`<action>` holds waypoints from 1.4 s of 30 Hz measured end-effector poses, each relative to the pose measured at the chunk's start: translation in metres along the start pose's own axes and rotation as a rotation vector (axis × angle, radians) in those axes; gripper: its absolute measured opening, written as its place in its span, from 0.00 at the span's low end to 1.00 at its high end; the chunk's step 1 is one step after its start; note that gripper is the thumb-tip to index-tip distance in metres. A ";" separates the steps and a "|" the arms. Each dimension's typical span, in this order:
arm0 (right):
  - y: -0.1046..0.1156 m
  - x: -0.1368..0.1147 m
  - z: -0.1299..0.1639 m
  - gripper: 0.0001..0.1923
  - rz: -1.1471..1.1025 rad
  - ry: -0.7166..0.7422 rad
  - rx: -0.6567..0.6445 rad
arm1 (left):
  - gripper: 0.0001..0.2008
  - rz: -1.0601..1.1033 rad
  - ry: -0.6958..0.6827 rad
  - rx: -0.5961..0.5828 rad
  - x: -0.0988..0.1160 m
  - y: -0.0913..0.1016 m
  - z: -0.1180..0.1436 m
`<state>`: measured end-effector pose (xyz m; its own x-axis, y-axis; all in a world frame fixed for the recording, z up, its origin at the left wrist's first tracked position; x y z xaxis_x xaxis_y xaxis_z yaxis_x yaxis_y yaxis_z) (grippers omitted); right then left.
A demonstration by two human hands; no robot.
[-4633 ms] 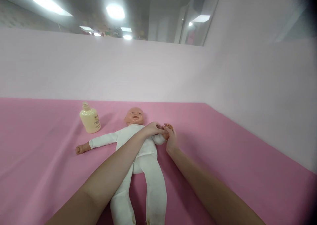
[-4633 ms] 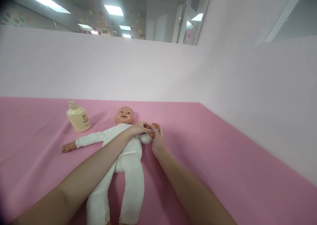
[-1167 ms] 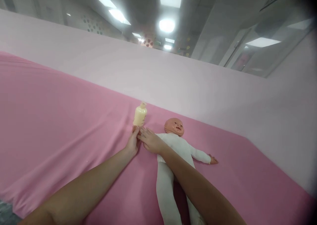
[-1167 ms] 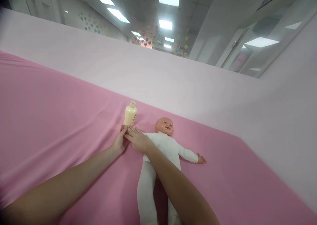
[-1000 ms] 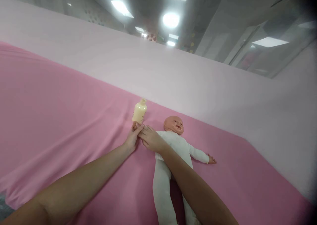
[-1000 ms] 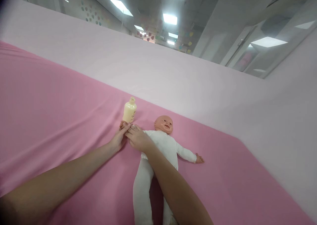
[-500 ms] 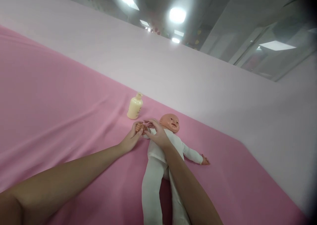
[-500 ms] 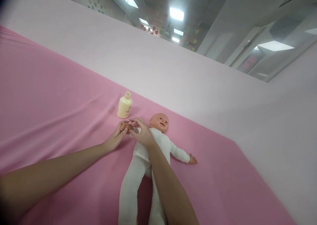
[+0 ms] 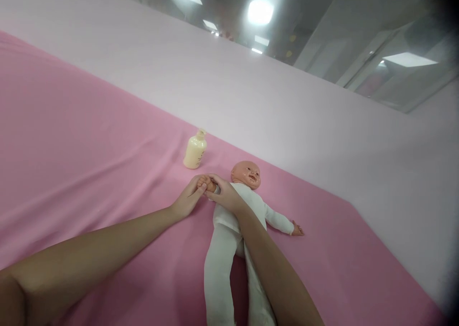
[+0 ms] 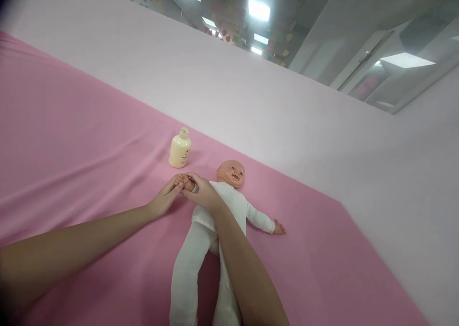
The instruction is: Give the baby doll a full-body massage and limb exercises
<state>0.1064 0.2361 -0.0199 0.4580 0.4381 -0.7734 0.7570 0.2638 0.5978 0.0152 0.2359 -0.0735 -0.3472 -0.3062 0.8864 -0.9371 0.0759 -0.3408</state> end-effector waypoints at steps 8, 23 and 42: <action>-0.007 0.004 0.000 0.20 -0.003 -0.019 -0.073 | 0.20 -0.019 -0.032 0.019 0.008 0.004 -0.001; -0.009 0.003 0.001 0.10 -0.122 -0.058 -0.049 | 0.20 -0.416 -0.374 -0.138 0.023 -0.011 0.007; -0.014 0.002 0.002 0.22 -0.257 -0.022 -0.084 | 0.37 -0.271 -0.017 -0.253 -0.006 -0.017 0.010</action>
<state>0.0978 0.2317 -0.0298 0.2662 0.3289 -0.9061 0.8088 0.4352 0.3956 0.0336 0.2274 -0.0764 -0.0869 -0.3631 0.9277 -0.9752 0.2213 -0.0047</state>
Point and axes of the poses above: each hand's wrist, its own z-axis away from the middle knuckle, its own y-axis out of the back of the hand, x = y × z, the point moved 10 cm from there along -z, towards the middle knuckle, and after that the axes turned 7 degrees about x, right-handed, at the moved point
